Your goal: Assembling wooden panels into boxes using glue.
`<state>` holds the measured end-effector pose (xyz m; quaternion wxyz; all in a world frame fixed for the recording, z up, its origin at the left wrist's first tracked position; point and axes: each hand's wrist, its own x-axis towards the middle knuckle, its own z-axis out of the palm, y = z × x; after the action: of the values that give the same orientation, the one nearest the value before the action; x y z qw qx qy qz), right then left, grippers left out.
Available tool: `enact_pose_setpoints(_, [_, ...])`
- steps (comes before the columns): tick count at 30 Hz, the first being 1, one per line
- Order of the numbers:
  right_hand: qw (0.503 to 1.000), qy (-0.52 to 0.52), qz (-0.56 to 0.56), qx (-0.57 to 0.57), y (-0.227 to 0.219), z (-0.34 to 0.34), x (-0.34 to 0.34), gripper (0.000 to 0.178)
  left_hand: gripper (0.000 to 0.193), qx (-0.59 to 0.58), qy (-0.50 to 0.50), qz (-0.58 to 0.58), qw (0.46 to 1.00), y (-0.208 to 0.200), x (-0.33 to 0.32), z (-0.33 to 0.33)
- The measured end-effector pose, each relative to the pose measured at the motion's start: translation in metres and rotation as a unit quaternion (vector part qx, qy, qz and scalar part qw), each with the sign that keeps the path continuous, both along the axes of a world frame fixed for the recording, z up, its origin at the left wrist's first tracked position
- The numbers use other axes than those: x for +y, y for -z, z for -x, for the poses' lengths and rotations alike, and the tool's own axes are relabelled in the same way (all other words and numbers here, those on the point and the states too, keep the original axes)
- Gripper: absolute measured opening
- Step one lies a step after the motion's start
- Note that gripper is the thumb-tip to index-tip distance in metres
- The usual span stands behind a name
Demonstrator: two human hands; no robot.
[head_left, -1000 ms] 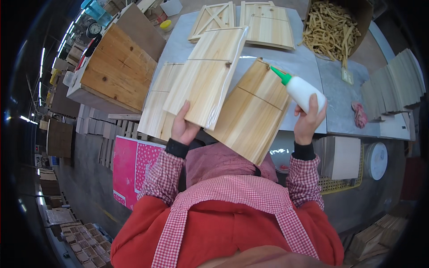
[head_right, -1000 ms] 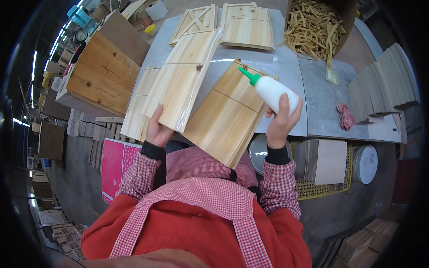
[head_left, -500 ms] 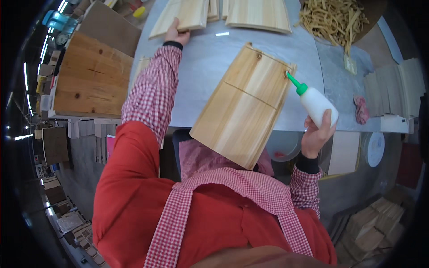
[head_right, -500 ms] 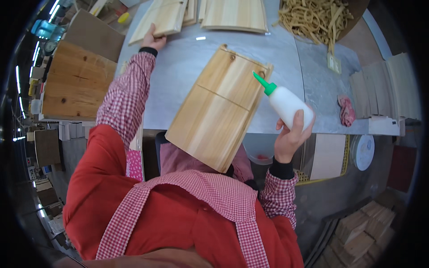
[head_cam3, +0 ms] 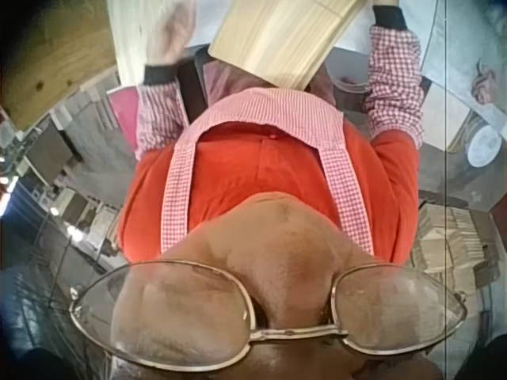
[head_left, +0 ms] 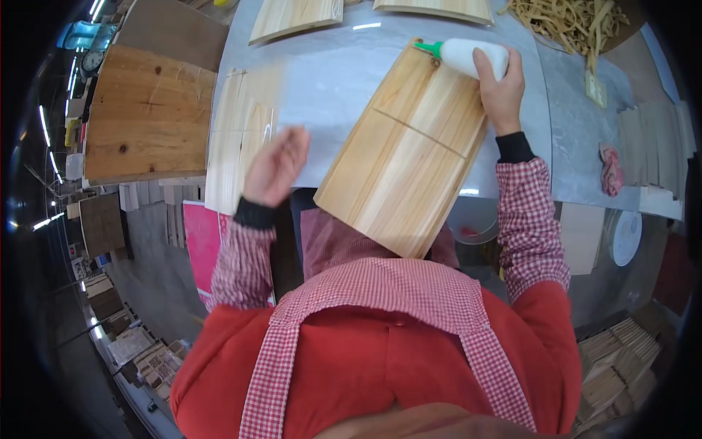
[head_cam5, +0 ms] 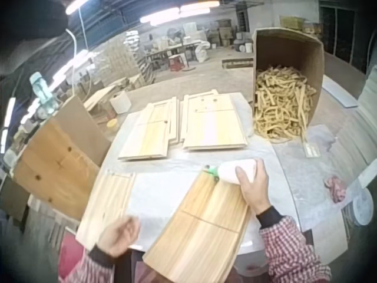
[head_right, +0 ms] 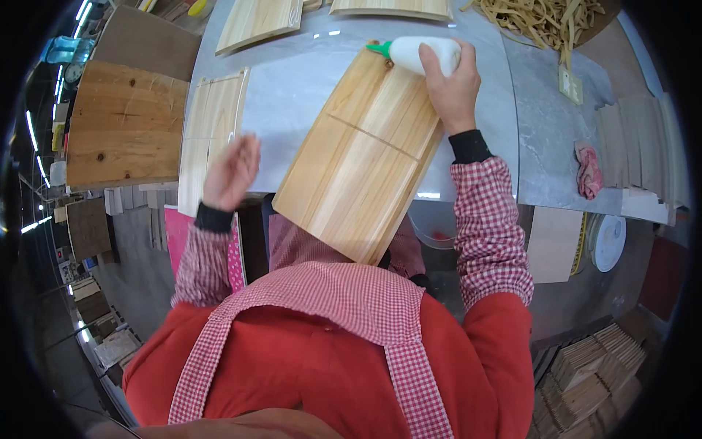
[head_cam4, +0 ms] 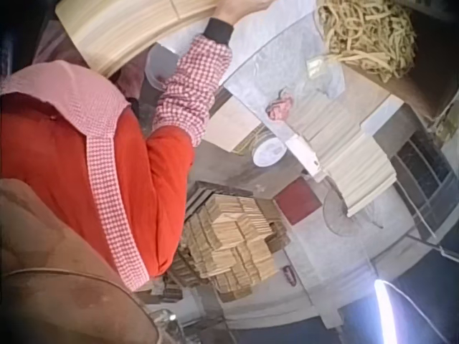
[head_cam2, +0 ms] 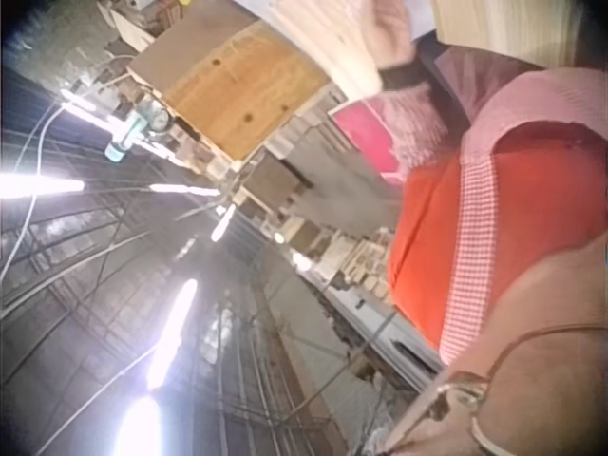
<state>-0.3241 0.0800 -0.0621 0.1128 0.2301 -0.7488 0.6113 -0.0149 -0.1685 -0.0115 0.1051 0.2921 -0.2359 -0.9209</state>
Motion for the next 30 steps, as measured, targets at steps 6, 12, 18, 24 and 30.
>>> enact_pose_setpoints(6, [0.973,-0.128,0.055,-0.186,-0.037,-0.046,0.003,0.045,0.026,-0.055,0.129,-0.019,0.99,0.039,0.086,-0.111])
enact_pose_setpoints(12, [0.993,-0.117,-0.016,-0.032,-0.015,-0.088,-0.002,0.04,0.033,-0.134,0.143,-0.003,0.981,0.053,0.127,-0.087])
enact_pose_setpoints(18, [0.991,-0.113,-0.061,0.044,-0.023,-0.101,0.008,0.037,0.044,-0.042,0.149,-0.024,0.988,0.06,0.139,-0.067])
enact_pose_setpoints(24, [0.989,-0.093,-0.085,0.071,-0.039,-0.108,0.059,0.035,0.05,0.001,0.117,-0.072,0.99,0.066,0.155,-0.051])
enact_pose_setpoints(30, [0.989,-0.038,-0.122,0.07,-0.04,-0.115,0.127,0.034,0.052,0.037,0.106,-0.117,0.987,0.072,0.157,-0.04])
